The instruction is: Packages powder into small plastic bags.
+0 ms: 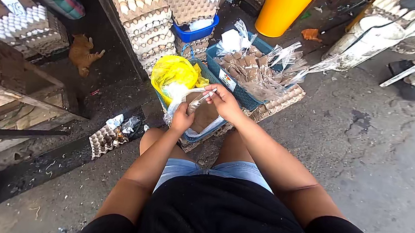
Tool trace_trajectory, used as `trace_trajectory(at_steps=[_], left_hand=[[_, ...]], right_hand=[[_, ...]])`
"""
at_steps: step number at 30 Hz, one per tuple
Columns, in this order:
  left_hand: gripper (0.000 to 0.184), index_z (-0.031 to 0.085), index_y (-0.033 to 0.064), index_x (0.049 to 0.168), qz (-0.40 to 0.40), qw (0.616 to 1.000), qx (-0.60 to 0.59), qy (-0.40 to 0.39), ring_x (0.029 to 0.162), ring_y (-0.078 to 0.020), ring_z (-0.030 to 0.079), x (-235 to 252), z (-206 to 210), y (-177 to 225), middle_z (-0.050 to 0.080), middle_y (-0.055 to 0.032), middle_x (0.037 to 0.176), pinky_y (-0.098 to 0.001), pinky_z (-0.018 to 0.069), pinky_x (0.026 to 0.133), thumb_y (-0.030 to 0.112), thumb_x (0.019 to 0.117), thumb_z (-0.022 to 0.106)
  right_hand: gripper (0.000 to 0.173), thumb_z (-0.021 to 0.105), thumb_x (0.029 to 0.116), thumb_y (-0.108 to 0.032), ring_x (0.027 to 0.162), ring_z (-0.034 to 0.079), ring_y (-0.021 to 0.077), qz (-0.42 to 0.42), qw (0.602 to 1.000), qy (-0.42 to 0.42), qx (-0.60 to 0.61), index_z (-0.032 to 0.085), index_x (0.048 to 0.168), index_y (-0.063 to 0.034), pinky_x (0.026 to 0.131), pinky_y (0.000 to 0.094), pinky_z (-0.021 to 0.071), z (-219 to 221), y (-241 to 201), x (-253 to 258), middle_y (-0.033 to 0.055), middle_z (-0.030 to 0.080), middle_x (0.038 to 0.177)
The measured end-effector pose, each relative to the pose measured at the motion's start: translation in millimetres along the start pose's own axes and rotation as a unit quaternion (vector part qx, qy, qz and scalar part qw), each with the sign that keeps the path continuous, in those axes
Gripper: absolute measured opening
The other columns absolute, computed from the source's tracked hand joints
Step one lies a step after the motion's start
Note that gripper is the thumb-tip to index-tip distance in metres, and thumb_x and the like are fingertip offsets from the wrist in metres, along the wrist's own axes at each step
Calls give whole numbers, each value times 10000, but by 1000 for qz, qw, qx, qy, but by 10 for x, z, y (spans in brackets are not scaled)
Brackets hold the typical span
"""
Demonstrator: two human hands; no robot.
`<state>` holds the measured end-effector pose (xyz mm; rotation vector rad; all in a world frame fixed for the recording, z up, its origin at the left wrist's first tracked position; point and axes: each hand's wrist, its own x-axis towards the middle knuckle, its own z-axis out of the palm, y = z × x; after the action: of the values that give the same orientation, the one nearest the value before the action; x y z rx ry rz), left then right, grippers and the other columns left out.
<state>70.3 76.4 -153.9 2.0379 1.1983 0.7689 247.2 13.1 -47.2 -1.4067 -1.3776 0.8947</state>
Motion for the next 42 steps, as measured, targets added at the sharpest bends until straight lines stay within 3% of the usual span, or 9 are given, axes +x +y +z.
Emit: trace_trajectory(at_steps=[2,4,7,12,16,23,28,34,42], left_hand=[[303,646,-77,1185,3,1000,-4,8,1096,-357,670,2,-4,-13,670,-248,1173,-516,525,987,96,938,676],[288,649,-71,1192,3,1000,-13,15,1100,-353,668,23,0,-24,670,-249,1180,-504,524,988,92,955,660],[311,638,-77,1222,2,999,-29,24,1135,-357,660,17,50,-65,665,-263,1205,-493,511,1016,90,960,641],[319,629,-86,1228,1,999,-22,30,1140,-359,659,31,28,-30,661,-268,1210,-493,510,1018,88,962,643],[307,638,-97,1211,20,999,-14,41,1146,-374,658,18,34,-63,664,-276,1206,-495,508,1026,69,953,642],[283,654,-87,1174,42,998,-22,44,1106,-349,676,24,59,-50,680,-259,1162,-477,525,1001,62,934,668],[256,669,-81,1141,46,997,-27,49,1086,-349,682,21,44,-46,687,-252,1141,-477,535,984,47,918,673],[271,661,-79,1161,45,998,-23,32,1111,-349,675,12,37,-27,679,-254,1175,-490,527,993,46,922,653],[278,654,-80,1176,29,999,-17,29,1108,-359,669,23,39,-21,673,-258,1175,-497,524,988,48,929,649]], right_hand=[[309,408,1084,-89,1026,681,127,-79,996,15,-46,557,1329,27,931,306,561,-123,-76,-61,134,677,1203],[314,401,1071,-73,997,688,128,-136,983,101,-74,559,1313,50,906,309,567,-276,-114,-86,141,691,1173],[319,378,1077,-63,959,691,153,-147,956,213,-142,527,1329,65,868,316,575,-387,60,-80,162,677,1155],[339,413,1077,-59,1069,682,329,-10,967,104,-232,535,1371,58,966,469,548,-73,730,-136,229,668,1185],[337,395,1090,-75,1001,701,282,108,980,86,-147,510,1385,39,920,441,566,147,967,-143,199,676,1168],[339,378,1109,-102,958,711,225,203,976,54,-63,489,1406,18,897,392,577,238,798,-89,175,667,1197],[351,369,1111,-107,893,708,183,223,968,108,24,463,1416,38,844,358,588,167,854,-43,178,664,1183],[306,374,1112,-87,739,663,83,231,935,203,175,444,1387,25,723,251,577,-130,657,14,103,652,1049],[270,392,1102,-70,714,665,84,150,939,234,202,454,1353,7,706,246,586,-551,147,136,63,656,979]])
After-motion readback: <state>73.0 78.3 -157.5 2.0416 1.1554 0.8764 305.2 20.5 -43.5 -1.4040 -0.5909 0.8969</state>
